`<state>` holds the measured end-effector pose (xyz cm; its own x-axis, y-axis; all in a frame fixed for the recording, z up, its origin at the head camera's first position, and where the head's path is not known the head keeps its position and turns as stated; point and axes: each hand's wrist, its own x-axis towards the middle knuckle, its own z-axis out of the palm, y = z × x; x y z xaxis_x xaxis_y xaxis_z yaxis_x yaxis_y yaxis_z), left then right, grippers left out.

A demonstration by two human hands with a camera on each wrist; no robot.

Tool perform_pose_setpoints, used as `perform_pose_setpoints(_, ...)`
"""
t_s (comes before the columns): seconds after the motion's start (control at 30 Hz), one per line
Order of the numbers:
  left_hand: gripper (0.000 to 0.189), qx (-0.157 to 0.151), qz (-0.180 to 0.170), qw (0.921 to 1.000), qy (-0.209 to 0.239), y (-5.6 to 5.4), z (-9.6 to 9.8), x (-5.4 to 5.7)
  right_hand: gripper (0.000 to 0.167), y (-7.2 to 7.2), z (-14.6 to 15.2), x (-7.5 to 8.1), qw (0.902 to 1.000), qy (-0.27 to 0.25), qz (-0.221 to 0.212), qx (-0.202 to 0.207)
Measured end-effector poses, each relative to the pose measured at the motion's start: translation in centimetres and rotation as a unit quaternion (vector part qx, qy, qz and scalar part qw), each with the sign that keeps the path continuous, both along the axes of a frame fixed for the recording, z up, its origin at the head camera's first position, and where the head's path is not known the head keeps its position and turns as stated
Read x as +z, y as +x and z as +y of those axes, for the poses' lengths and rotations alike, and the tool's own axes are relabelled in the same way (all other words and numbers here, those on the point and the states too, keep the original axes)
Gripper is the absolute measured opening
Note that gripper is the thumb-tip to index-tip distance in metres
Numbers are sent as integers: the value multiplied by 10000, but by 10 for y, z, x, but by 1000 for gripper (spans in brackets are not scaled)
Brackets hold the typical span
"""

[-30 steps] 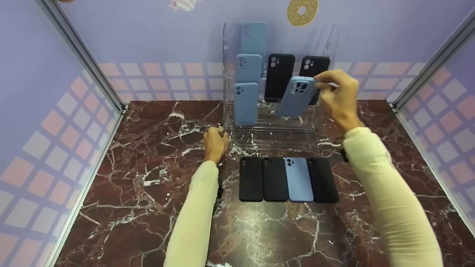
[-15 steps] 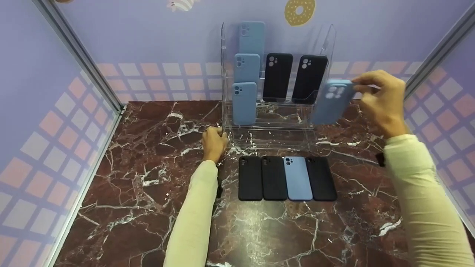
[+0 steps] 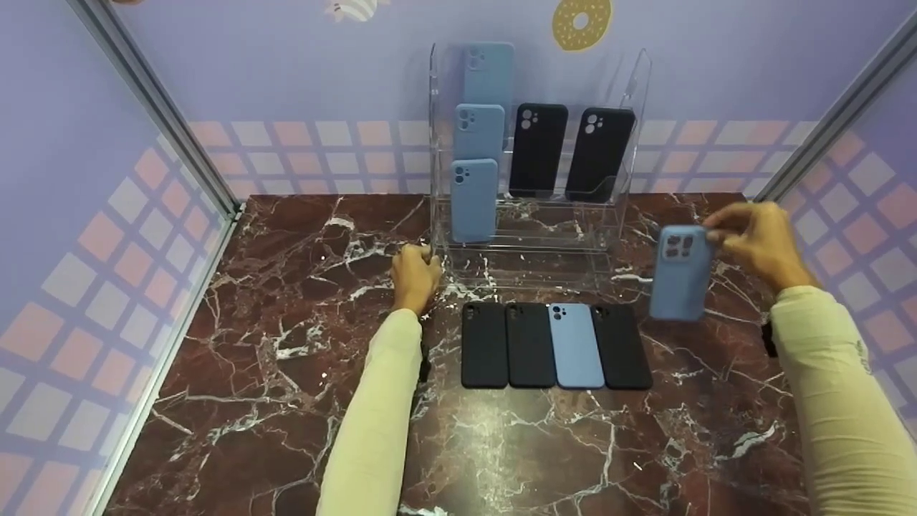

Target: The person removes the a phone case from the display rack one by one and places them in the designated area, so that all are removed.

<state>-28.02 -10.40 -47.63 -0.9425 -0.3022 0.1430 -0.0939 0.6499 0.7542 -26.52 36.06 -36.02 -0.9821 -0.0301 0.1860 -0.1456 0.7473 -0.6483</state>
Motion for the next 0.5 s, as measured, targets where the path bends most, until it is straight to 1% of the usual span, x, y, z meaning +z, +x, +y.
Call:
perform_pose_setpoints(0.07,11,13,42,10000,6,0,0,0,17,0,5,-8,9996,137,-184,133)
perform_pose_setpoints(0.13,13,20,68,10000,-15,0,0,0,17,0,8,-15,9988,267,-281,285)
perform_pose_setpoints(0.23,10,58,129,9999,20,0,0,0,16,-1,11,-26,9974,421,-382,446)
perform_pose_setpoints(0.4,12,59,75,9999,59,1,0,0,14,-2,15,-45,9957,680,-422,473)
perform_pose_setpoints(0.5,11,22,66,10000,34,1,0,0,15,-2,17,-58,9952,710,-480,480)
